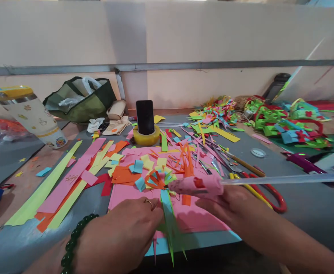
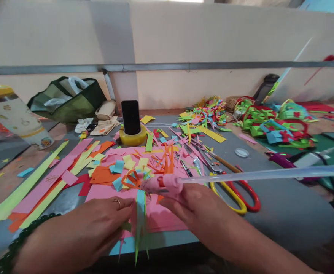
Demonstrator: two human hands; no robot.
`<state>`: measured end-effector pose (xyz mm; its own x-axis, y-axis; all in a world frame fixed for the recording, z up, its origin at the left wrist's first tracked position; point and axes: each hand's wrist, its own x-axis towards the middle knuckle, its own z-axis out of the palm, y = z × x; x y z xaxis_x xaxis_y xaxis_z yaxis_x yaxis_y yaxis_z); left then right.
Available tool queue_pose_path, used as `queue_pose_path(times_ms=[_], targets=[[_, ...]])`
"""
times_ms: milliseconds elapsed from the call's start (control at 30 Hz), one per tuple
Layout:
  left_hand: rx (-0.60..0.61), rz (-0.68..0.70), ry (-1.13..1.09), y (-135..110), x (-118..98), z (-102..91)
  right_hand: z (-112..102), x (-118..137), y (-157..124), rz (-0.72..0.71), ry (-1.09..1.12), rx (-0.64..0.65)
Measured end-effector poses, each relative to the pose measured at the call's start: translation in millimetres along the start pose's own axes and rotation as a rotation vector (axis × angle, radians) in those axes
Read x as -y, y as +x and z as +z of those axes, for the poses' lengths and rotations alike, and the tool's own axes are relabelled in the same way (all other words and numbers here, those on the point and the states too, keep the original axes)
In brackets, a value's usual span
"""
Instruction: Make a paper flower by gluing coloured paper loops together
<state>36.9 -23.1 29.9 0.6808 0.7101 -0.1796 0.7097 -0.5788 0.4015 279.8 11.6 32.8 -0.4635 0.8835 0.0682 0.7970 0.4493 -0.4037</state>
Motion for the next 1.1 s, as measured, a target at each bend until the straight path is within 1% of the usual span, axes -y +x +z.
queue_pose_path(times_ms=[100, 233, 300, 367, 500, 600, 733, 900, 1000, 1100], targets=[[0.013, 0.017, -0.005, 2.9, -0.3, -0.6, 9.1, 5.7, 10.1, -0.059, 0.012, 0.098], [0.016, 0.010, 0.016, 5.4, -2.2, -1.0, 14.9, 5.4, 15.2, -0.024, -0.002, 0.149], [0.018, -0.007, 0.036, 6.4, -2.9, -0.6, 16.6, 6.3, 16.7, -0.035, 0.016, 0.179], [0.015, -0.018, 0.047, 7.2, -3.6, -0.4, 17.0, 7.7, 17.8, -0.064, 0.028, 0.177], [0.026, -0.019, 0.050, 8.6, -4.7, -0.4, 17.2, 8.6, 17.9, -0.073, 0.027, 0.175], [0.001, -0.010, 0.035, 9.1, -4.7, 1.0, 20.5, 6.2, 16.4, -0.095, 0.030, 0.167], [-0.023, -0.012, 0.064, 9.1, -3.8, 3.1, 24.0, 5.1, 15.6, -0.039, 0.001, 0.107], [0.045, -0.023, 0.126, 8.7, -5.2, 1.7, 20.5, 8.6, 16.3, -0.110, 0.050, 0.154], [0.013, -0.037, 0.096, 8.7, -6.0, 1.3, 19.5, 7.7, 14.8, -0.067, -0.013, 0.124], [-0.012, -0.011, 0.074, 8.9, -5.6, 2.0, 19.2, 6.7, 13.1, -0.062, -0.029, 0.138]])
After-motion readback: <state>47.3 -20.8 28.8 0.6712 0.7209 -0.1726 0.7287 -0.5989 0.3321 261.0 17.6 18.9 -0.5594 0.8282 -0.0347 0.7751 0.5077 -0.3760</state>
